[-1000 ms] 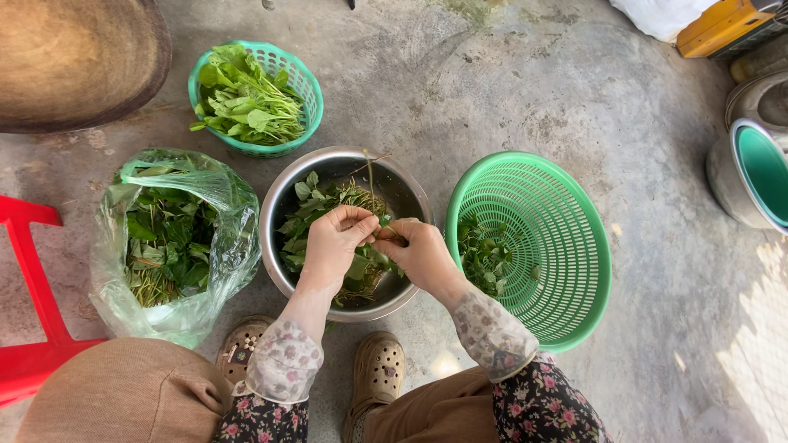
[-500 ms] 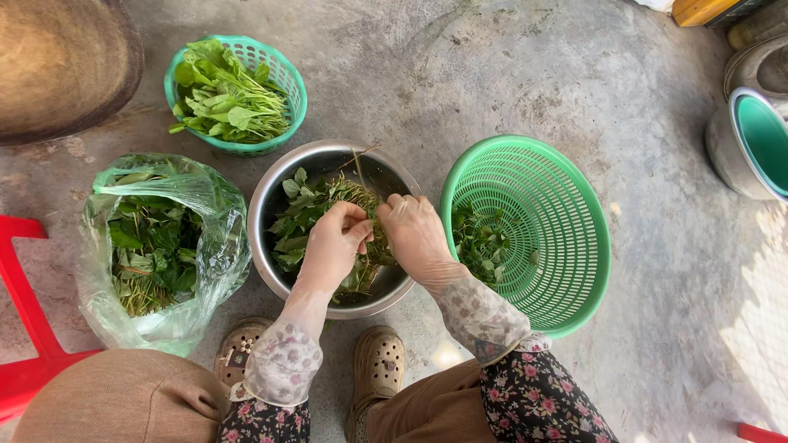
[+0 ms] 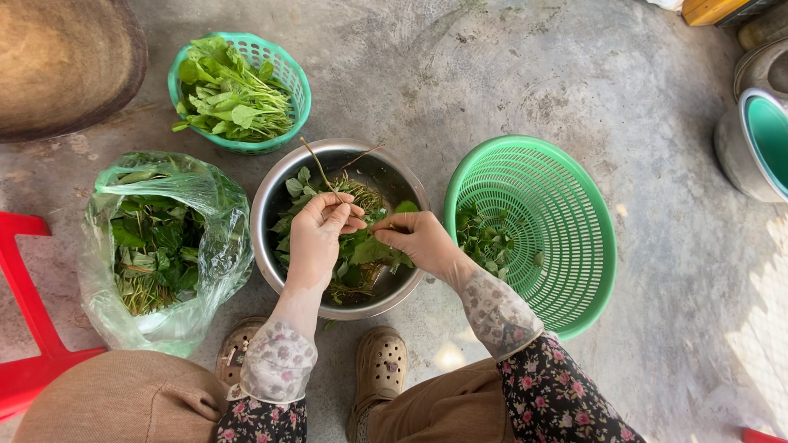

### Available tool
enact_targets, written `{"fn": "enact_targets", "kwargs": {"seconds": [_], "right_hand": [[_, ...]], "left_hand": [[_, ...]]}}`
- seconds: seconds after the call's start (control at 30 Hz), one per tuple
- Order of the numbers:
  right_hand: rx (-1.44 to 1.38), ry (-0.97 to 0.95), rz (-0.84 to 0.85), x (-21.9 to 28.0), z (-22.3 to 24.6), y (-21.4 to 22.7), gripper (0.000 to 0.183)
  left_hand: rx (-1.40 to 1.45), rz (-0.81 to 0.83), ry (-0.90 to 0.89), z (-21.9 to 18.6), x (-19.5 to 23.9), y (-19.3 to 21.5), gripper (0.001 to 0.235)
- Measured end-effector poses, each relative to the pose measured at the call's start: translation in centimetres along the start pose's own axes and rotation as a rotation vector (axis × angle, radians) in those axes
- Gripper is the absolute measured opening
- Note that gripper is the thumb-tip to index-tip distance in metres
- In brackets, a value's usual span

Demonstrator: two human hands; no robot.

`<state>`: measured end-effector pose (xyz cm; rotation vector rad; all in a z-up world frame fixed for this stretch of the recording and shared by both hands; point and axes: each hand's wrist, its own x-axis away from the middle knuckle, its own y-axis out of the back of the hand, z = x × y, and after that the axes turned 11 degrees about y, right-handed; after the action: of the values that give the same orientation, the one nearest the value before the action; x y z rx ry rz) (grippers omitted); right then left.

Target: The person sits on a low stool and sorts leafy green vegetables by hand. They pick leaves from stems in a metal bowl, place the leaves into a green basket, and discard the stems back into the bowl. The process is repeated continuously throughout the clip.

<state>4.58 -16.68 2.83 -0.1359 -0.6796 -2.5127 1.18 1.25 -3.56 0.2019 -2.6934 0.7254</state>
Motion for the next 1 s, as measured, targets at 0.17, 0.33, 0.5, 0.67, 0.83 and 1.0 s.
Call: {"fn": "enact_targets", "kwargs": {"seconds": [0.17, 0.33, 0.5, 0.67, 0.83, 1.0], "right_hand": [[0.099, -0.014, -0.040, -0.3, -1.6, 0.0, 0.020], [0.284, 0.070, -0.264, -0.6, -3.1, 0.2, 0.022], [-0.068, -0.101, -0.434, -0.6, -4.3, 0.2, 0.019], [-0.209, -0.190, -0.372, -0.3, -4.5, 1.0, 0.018], [0.475, -0.154, -0.075, 0.1, -4.7, 1.8, 0.019], [0.575, -0.360, -0.454, 1.2, -8.6, 7.6, 0.019]], "left_hand": [[0.006, 0.024, 0.006, 0.5, 0.2, -0.4, 0.011], [-0.037, 0.068, -0.010, 2.0, 0.2, -1.4, 0.011], [0.095, 0.111, -0.052, 4.4, 0.7, -2.7, 0.011], [0.207, 0.089, -0.088, 5.1, 0.7, -3.5, 0.010], [0.242, -0.038, -0.096, 4.4, -0.1, -2.1, 0.009], [-0.294, -0.111, -0.118, 8.4, -1.2, 0.2, 0.009]]}}
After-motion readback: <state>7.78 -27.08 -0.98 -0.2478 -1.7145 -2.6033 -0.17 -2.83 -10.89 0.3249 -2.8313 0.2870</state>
